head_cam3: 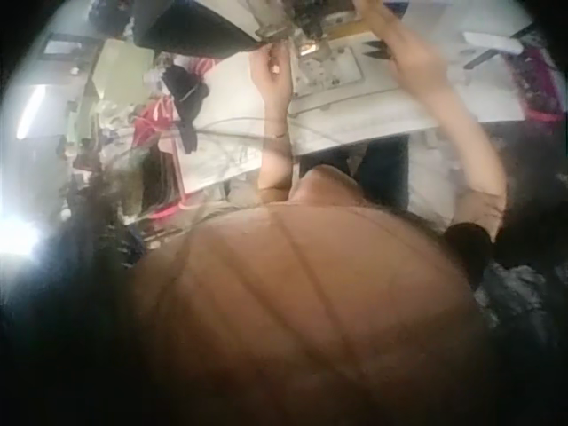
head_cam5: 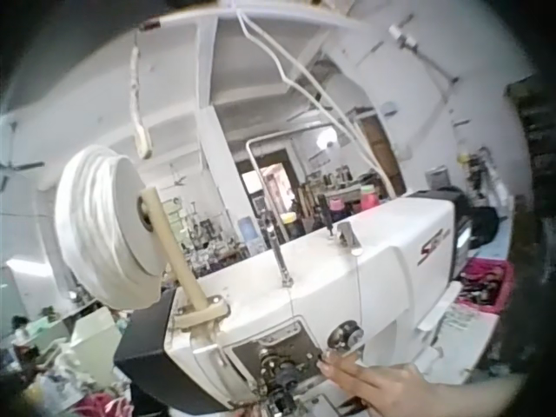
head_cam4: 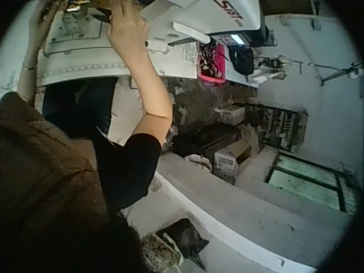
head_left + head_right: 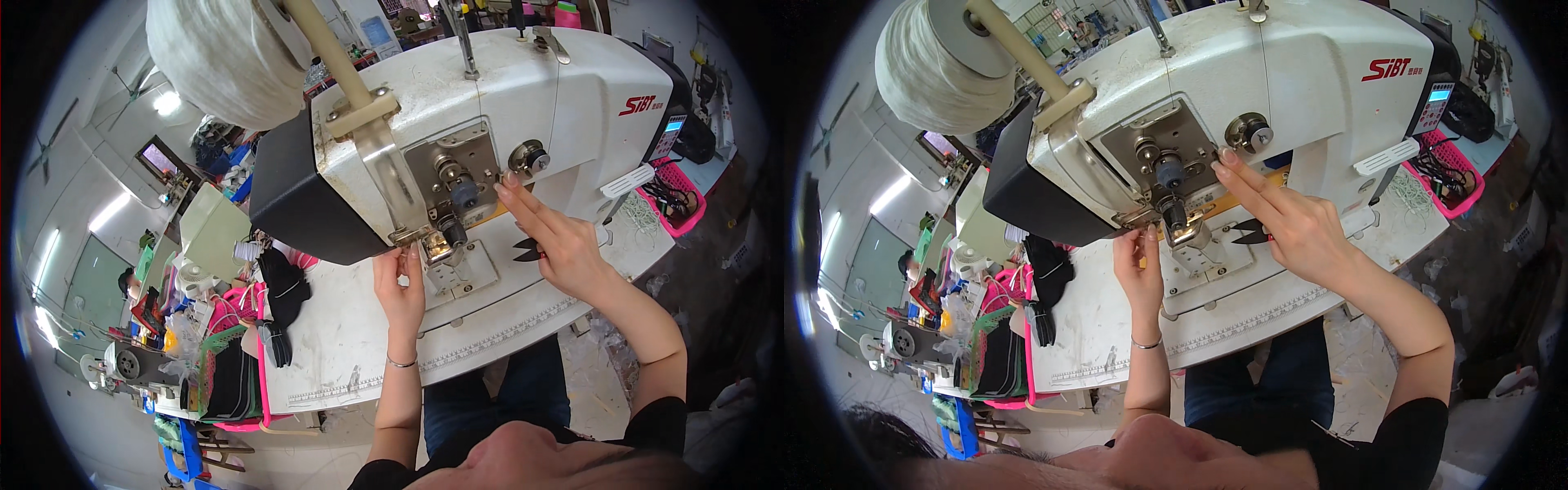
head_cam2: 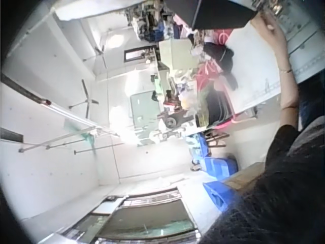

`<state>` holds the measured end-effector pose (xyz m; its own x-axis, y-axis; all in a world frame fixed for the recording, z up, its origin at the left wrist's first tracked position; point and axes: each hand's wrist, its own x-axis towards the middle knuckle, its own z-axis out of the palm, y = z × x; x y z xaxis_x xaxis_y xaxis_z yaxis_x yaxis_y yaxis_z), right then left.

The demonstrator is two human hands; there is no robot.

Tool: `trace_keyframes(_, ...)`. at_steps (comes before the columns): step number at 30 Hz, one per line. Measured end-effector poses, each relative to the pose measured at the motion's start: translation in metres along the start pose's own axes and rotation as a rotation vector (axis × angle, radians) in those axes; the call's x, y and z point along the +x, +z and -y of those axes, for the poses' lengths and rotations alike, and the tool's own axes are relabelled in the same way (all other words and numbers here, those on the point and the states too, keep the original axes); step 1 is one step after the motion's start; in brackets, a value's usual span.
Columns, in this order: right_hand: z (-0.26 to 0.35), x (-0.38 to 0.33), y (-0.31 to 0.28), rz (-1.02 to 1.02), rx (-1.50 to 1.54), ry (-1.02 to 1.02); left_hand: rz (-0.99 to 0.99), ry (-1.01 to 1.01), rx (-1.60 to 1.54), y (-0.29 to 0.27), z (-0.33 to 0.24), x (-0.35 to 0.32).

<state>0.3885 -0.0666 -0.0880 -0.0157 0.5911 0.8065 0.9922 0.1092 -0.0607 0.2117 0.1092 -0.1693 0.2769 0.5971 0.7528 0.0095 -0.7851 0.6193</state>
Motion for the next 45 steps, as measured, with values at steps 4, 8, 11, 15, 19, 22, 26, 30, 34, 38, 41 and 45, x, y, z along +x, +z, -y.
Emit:
trace_keyframes(4,0.0,-0.002,0.003,-0.016,0.018,0.009,0.054,-0.081,0.004,-0.004,-0.006,0.001)
trace_keyframes(8,0.0,-0.002,0.004,-0.014,0.031,0.018,0.13,-0.001,0.097,-0.007,-0.018,0.006)
trace_keyframes(11,-0.001,-0.002,0.005,-0.03,0.037,0.013,0.14,-0.012,0.093,-0.006,-0.022,0.009)
trace_keyframes(15,0.0,-0.001,0.005,-0.039,0.027,-0.004,0.095,0.032,0.09,-0.005,-0.013,0.007)
trace_keyframes(19,0.001,-0.002,0.004,-0.024,0.033,0.017,0.057,0.043,0.08,0.0,-0.002,0.006)
trace_keyframes(22,0.0,-0.001,0.004,-0.016,0.031,0.016,0.024,0.035,0.075,0.001,-0.001,0.004)
trace_keyframes(26,-0.001,-0.002,0.004,-0.015,0.028,0.014,0.004,0.033,0.096,0.002,-0.003,0.005)
trace_keyframes(30,-0.001,-0.002,0.005,-0.014,0.024,0.015,0.015,-0.048,0.101,0.002,-0.006,0.006)
trace_keyframes(34,-0.002,-0.002,0.005,-0.014,0.018,0.014,-0.025,-0.042,0.131,0.007,-0.006,0.008)
trace_keyframes(38,0.0,-0.002,0.003,0.004,0.003,0.014,-0.026,-0.058,0.284,0.008,-0.011,0.007)
trace_keyframes(41,-0.001,-0.001,0.003,-0.003,0.009,0.025,-0.052,-0.033,0.257,0.012,-0.014,0.007)
trace_keyframes(45,0.0,0.0,0.003,0.001,0.017,0.026,-0.139,0.055,0.218,0.006,-0.011,-0.016)
